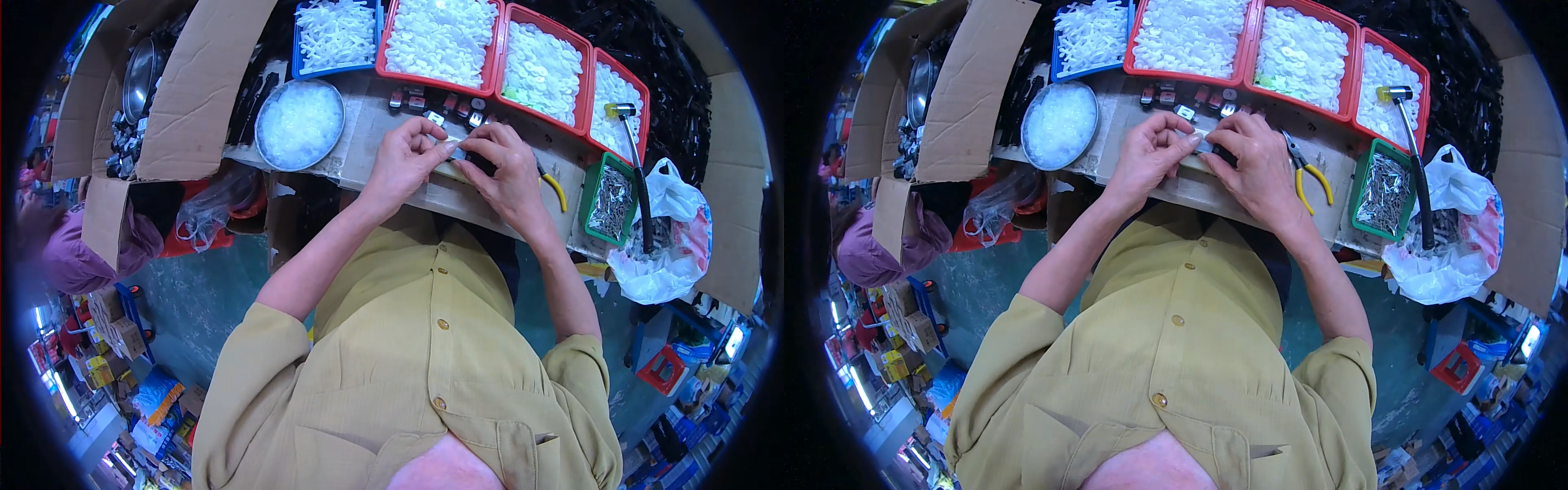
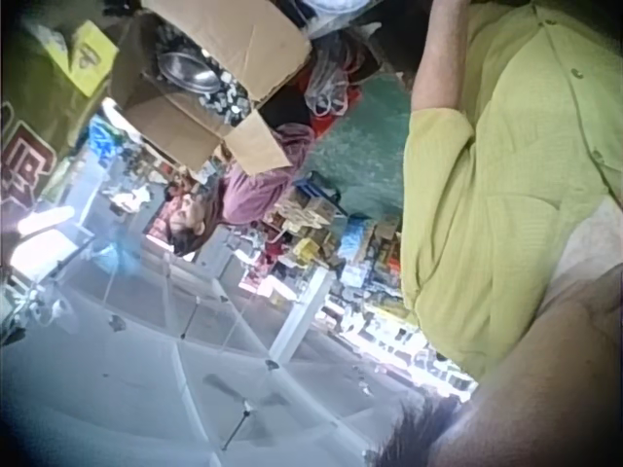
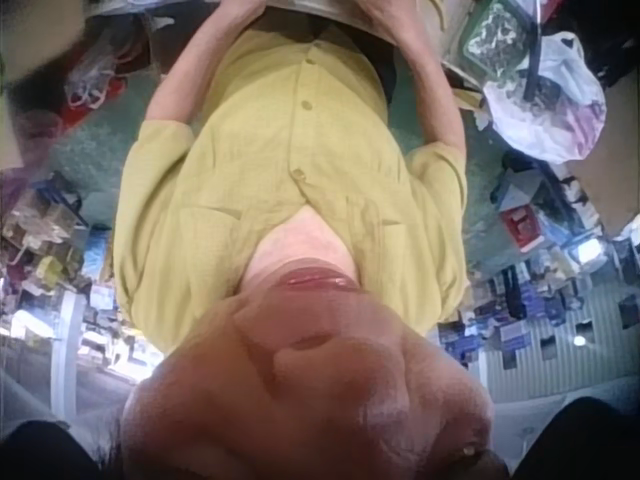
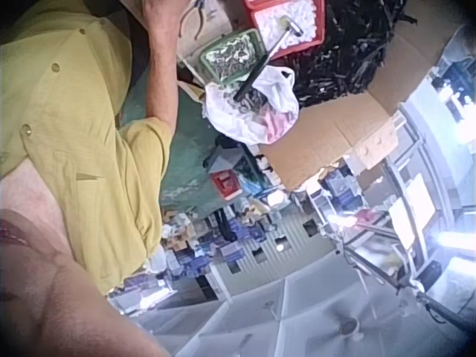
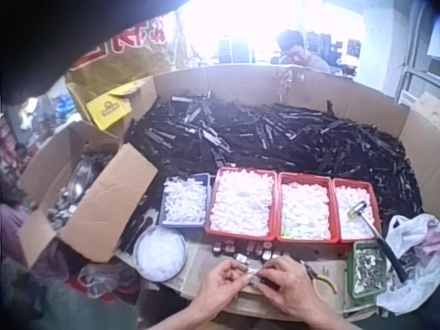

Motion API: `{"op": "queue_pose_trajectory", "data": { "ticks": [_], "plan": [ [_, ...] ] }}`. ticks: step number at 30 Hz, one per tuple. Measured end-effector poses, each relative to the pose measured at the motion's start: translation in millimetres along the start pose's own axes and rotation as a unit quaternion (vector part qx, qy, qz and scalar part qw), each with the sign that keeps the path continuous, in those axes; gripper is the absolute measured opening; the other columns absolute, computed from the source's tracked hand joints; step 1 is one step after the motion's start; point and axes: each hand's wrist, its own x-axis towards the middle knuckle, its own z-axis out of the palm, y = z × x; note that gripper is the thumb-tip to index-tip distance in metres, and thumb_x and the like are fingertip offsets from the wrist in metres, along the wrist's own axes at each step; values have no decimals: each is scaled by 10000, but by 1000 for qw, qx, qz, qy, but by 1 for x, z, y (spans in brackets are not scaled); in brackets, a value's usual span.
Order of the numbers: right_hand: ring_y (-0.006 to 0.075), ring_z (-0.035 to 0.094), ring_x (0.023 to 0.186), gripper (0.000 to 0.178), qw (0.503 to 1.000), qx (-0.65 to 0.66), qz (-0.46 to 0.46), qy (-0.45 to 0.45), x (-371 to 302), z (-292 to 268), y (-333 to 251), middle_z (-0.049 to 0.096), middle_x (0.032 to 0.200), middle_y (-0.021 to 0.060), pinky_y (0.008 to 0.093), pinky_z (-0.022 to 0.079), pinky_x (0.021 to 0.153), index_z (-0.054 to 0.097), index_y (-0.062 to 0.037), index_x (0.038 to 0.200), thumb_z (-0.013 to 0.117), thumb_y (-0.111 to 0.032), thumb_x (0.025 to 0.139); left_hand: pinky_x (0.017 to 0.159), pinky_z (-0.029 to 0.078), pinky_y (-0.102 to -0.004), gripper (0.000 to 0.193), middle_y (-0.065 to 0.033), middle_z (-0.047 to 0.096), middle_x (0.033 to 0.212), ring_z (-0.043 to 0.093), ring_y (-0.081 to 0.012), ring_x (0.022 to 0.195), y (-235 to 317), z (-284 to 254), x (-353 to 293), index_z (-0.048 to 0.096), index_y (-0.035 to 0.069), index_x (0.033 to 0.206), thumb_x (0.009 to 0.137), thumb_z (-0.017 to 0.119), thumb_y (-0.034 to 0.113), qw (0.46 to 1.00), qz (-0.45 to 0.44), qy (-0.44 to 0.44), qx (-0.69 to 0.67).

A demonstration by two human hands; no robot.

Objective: The person assembles small lock mechanisms at a cluttered workbench. They pick up lock bodies, insert pins and springs, and use pliers to adjust components. Finished units are placed on the table while the person continues the repetitive assembly cycle.

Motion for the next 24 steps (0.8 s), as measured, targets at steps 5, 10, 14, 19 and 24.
{"op": "queue_pose_trajectory", "data": {
  "ticks": [5, 10, 14, 19, 24],
  "plan": [
    [262, 597, 945, 193, 998, -60, -15, -33, 1, -3, -4, 627, 986, 64, 411, 440, 771, 707, -59, 939, 754, -145, 773, 471, 327, -192, 133, 65, 540, 645, 435, -9, 528, -4, 0, 4, 617, 43, 990, 930, 686, 140, 999, 19, -13, 42],
    [262, 598, 963, 194, 996, -79, -24, -42, 0, -5, -5, 624, 996, 60, 415, 433, 776, 703, -62, 945, 750, -153, 781, 518, 390, -302, 141, -45, 515, 590, 501, -122, 524, 3, 5, -1, 611, 25, 969, 880, 679, 111, 973, 98, 8, 211],
    [267, 613, 960, 224, 996, -83, -25, -32, -1, -14, -11, 633, 1008, 72, 409, 451, 771, 702, -54, 967, 765, -162, 781, 502, 369, -309, 150, -40, 509, 611, 471, -107, 522, 3, 10, -5, 605, 5, 965, 892, 690, 106, 926, 241, 35, 290],
    [292, 654, 908, 237, 993, -100, 36, 51, -21, -64, -6, 650, 1014, 111, 394, 507, 761, 695, -25, 1015, 761, -89, 796, 557, 437, -320, 190, -90, 583, 705, 550, -152, 578, 15, -1, -5, 645, 0, 1033, 893, 692, 120, 940, 189, -9, 282],
    [298, 662, 848, 149, 957, -205, 170, 116, -84, -119, 34, 637, 972, 138, 374, 514, 743, 677, -1, 1000, 691, -28, 854, 658, 504, -311, 172, -111, 633, 818, 635, -194, 710, 55, -38, 31, 684, 3, 1031, 883, 690, 90, 855, 353, 159, 345]
  ]
}}
